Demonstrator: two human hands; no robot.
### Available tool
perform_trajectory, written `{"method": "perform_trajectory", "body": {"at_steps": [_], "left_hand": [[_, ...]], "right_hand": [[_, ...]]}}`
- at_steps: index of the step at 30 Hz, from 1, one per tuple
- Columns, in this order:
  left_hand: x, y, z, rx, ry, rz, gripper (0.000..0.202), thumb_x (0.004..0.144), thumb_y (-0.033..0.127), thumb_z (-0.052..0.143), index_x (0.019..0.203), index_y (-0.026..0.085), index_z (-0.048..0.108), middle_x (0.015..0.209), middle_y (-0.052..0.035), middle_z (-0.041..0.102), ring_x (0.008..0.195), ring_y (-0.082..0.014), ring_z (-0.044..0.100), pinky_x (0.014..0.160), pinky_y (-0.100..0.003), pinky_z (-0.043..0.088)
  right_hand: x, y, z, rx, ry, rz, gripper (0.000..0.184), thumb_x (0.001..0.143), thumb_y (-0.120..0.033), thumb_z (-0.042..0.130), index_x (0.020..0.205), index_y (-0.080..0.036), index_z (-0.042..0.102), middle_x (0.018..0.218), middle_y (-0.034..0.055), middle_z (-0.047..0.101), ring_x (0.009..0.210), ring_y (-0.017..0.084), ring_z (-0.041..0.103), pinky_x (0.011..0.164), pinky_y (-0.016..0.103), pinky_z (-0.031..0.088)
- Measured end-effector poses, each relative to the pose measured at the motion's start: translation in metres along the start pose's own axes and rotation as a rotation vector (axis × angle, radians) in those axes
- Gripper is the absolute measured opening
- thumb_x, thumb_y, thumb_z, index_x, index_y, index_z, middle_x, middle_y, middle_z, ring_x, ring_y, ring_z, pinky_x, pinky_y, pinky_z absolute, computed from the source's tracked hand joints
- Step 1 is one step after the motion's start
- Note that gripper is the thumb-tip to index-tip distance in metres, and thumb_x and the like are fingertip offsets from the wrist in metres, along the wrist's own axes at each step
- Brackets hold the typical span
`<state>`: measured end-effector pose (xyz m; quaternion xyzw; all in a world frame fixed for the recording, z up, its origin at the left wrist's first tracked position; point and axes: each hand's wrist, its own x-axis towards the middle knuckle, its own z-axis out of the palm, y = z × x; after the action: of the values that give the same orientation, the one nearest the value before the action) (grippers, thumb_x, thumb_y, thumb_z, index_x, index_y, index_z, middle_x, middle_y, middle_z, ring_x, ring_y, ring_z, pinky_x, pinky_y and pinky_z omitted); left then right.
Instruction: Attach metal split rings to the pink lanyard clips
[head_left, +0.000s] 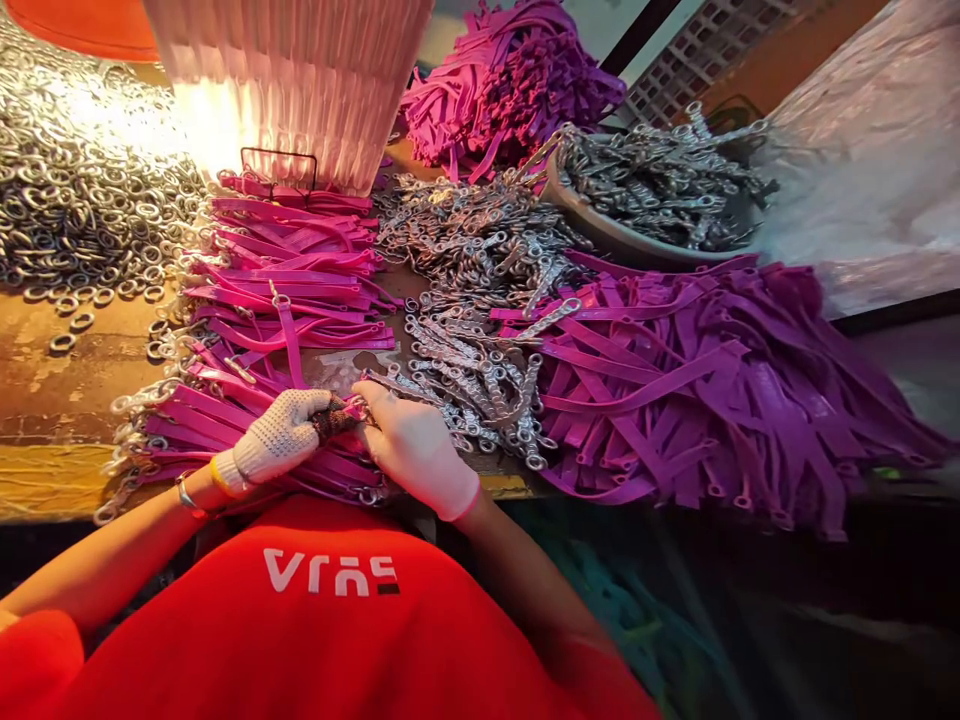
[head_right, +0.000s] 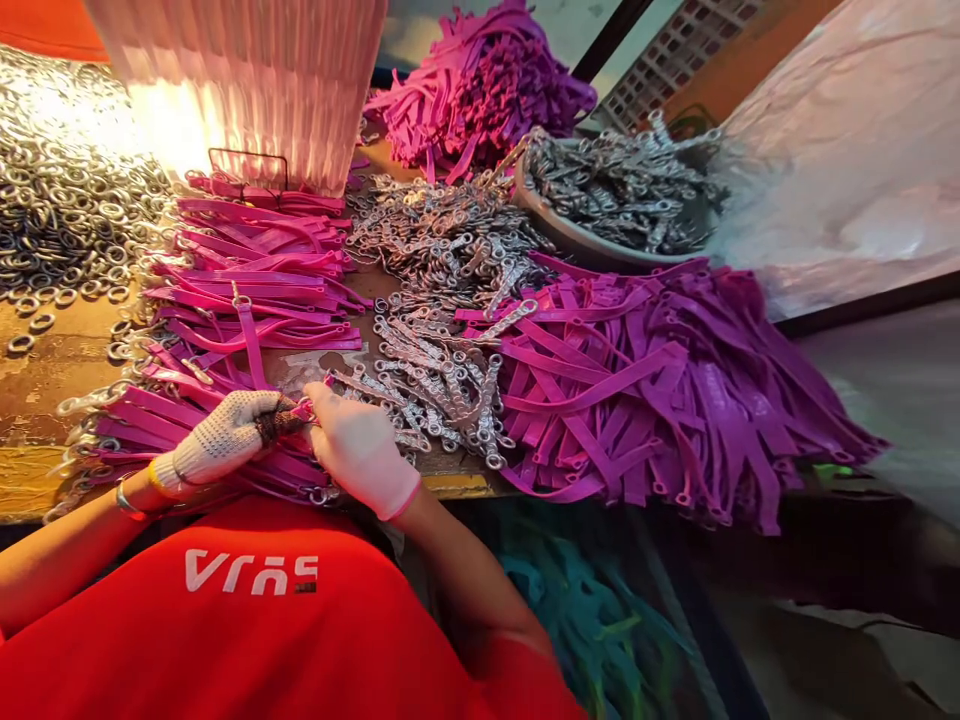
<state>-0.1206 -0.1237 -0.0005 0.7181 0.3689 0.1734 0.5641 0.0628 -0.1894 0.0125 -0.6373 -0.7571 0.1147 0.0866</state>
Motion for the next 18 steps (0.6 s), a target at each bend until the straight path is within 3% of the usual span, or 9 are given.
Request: {"method": "perform_trajectory", "body": {"at_steps": [5,13,15,18], "left_hand": [[-0.002,-0.014,0.004,0.086,0.033,0.064,0.029,0.091,0.034,0.056,0.078,0.010,0.067,0.072,-0.0021,0.065,0.068,-0.0136,0.052,0.062,-0.022,0.040],[0.002,-0.015,0.002,0.156,-0.067,0.092,0.025,0.090,0.026,0.052,0.074,0.011,0.065,0.071,-0.0020,0.065,0.067,-0.0142,0.054,0.060,-0.022,0.040],[0.003,-0.005,-0.010,0.212,-0.168,0.108,0.024,0.091,0.028,0.052,0.081,0.012,0.068,0.076,-0.0027,0.069,0.070,-0.0157,0.059,0.063,-0.024,0.043],[-0.004,0.012,-0.050,0.474,-0.228,0.170,0.024,0.089,0.020,0.047,0.090,0.015,0.071,0.086,-0.0051,0.072,0.075,-0.0173,0.062,0.070,-0.027,0.046]], "right_hand": [[0.000,0.001,0.011,-0.106,-0.008,-0.097,0.020,0.093,-0.022,0.052,0.107,-0.014,0.065,0.075,0.0046,0.073,0.065,0.020,0.067,0.058,0.032,0.028],[-0.003,0.004,0.018,-0.216,0.039,-0.236,0.022,0.094,-0.031,0.055,0.098,-0.013,0.067,0.067,0.0067,0.070,0.059,0.021,0.062,0.055,0.034,0.022],[-0.005,0.007,0.020,-0.205,0.099,-0.272,0.022,0.095,-0.033,0.056,0.095,-0.014,0.068,0.064,0.0053,0.068,0.057,0.020,0.060,0.055,0.034,0.023],[-0.012,0.016,0.021,-0.148,0.237,-0.237,0.031,0.099,-0.042,0.055,0.096,-0.015,0.069,0.063,0.0037,0.067,0.057,0.018,0.060,0.056,0.032,0.026]]}}
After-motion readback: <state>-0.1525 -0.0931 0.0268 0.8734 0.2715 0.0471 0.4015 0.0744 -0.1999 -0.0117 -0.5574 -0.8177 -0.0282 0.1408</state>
